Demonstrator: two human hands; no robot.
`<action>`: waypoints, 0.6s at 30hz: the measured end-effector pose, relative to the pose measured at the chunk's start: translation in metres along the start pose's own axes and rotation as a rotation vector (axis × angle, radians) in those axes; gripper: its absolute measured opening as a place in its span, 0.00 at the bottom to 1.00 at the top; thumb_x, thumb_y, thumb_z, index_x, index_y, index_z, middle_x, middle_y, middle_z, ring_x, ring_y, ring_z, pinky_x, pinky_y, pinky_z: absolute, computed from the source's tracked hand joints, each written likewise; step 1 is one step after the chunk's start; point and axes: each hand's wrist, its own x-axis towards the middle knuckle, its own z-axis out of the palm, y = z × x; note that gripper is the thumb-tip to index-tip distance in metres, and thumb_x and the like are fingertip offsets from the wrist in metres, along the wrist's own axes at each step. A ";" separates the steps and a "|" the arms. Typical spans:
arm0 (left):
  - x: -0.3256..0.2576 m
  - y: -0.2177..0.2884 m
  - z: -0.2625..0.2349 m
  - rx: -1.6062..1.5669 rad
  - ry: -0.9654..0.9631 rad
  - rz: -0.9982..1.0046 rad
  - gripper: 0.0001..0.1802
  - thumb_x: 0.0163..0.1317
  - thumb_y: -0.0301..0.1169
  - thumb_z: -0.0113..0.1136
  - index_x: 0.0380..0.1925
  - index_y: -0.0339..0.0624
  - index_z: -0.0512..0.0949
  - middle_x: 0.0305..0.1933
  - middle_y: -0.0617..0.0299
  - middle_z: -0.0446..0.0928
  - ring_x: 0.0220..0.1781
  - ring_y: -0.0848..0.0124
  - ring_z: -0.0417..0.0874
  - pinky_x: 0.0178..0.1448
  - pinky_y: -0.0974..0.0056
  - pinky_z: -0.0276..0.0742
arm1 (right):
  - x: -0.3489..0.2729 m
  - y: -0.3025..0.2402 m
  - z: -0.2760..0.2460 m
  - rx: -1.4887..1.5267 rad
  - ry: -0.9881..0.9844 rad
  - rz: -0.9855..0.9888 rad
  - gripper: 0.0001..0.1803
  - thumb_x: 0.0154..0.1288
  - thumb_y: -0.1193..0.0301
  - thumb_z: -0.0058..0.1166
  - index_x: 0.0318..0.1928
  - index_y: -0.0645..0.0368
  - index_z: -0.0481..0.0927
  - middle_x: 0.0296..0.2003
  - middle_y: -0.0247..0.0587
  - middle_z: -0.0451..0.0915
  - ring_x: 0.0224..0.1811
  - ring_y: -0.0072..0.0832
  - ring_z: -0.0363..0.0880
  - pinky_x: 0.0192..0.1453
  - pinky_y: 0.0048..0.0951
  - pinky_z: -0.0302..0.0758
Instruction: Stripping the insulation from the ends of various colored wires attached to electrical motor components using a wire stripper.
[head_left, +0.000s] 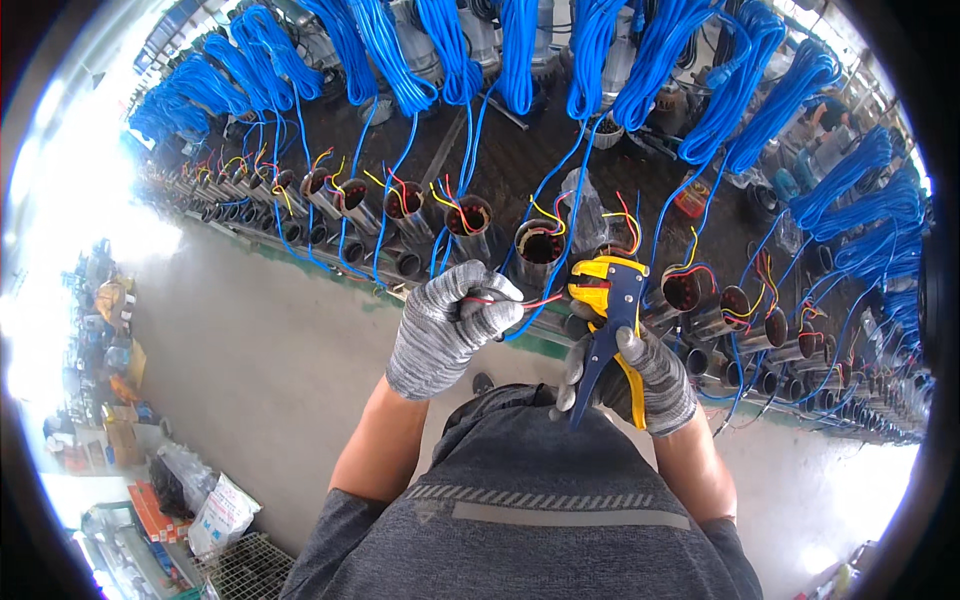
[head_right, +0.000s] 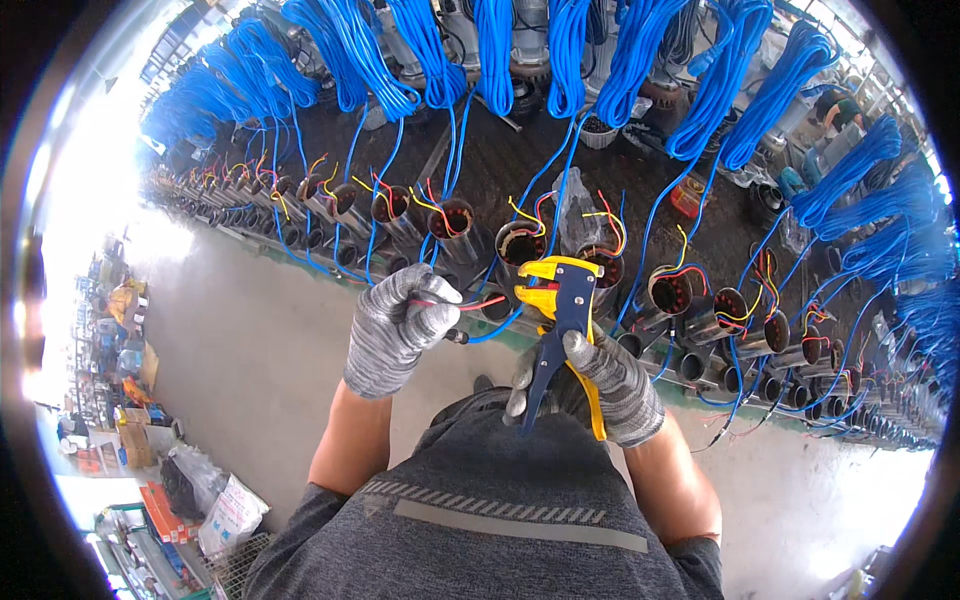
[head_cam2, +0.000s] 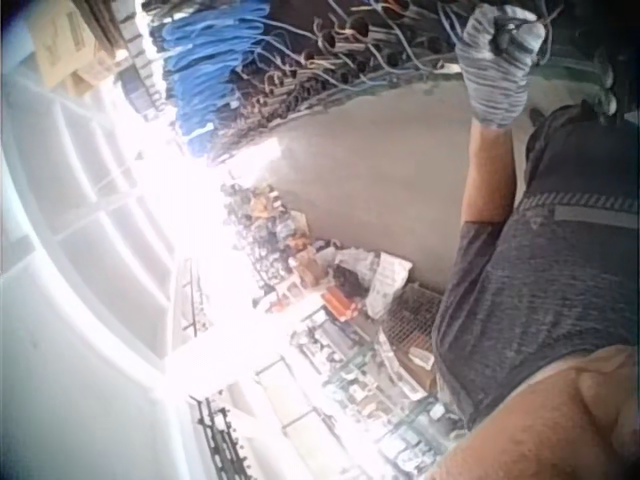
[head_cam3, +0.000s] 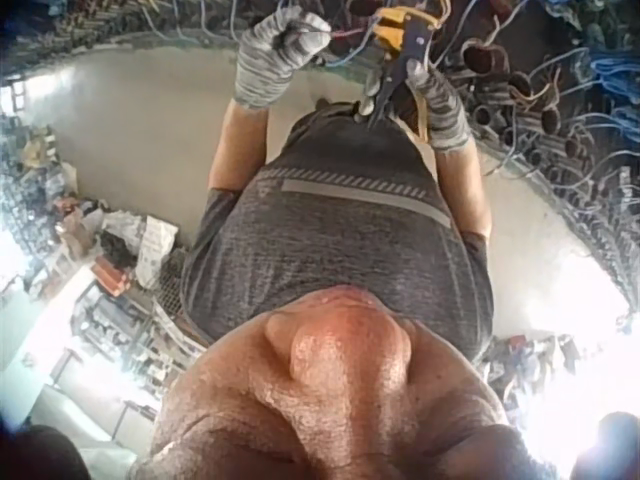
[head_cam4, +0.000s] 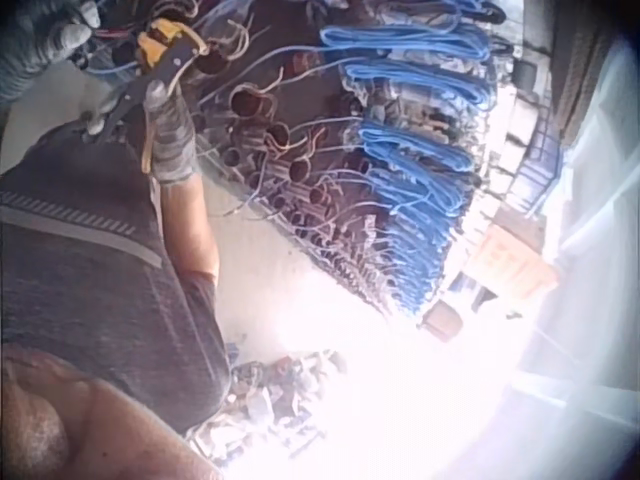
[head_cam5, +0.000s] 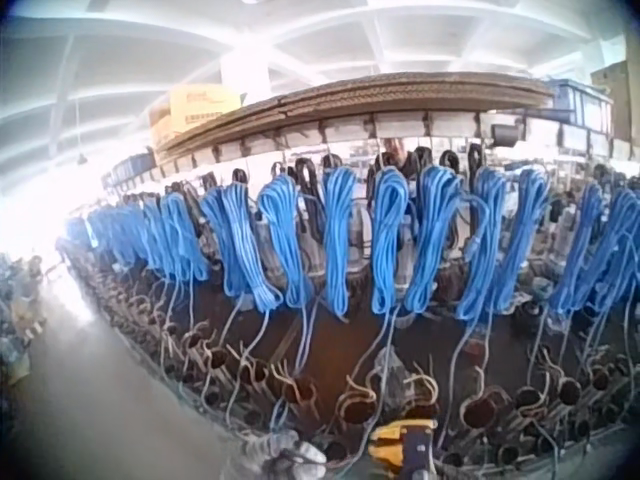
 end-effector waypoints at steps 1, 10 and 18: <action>0.000 -0.001 -0.001 -0.037 -0.013 -0.046 0.11 0.62 0.25 0.77 0.42 0.38 0.85 0.41 0.63 0.88 0.40 0.78 0.83 0.48 0.67 0.82 | 0.001 0.000 -0.001 -0.007 -0.016 0.009 0.47 0.68 0.47 0.67 0.76 0.59 0.62 0.44 0.58 0.85 0.44 0.58 0.88 0.52 0.63 0.85; 0.000 -0.011 0.004 -0.310 0.047 -0.139 0.09 0.67 0.32 0.73 0.43 0.43 0.84 0.35 0.69 0.82 0.31 0.81 0.76 0.35 0.71 0.73 | 0.000 0.001 0.006 -0.138 -0.048 0.034 0.44 0.69 0.45 0.65 0.72 0.64 0.67 0.40 0.54 0.86 0.37 0.46 0.90 0.42 0.44 0.86; -0.001 -0.014 0.012 -0.353 0.058 -0.208 0.08 0.68 0.31 0.73 0.43 0.44 0.84 0.34 0.70 0.83 0.28 0.84 0.75 0.31 0.73 0.70 | 0.006 0.006 0.012 -0.044 -0.067 0.032 0.45 0.67 0.48 0.68 0.72 0.65 0.64 0.34 0.57 0.85 0.33 0.51 0.88 0.40 0.55 0.87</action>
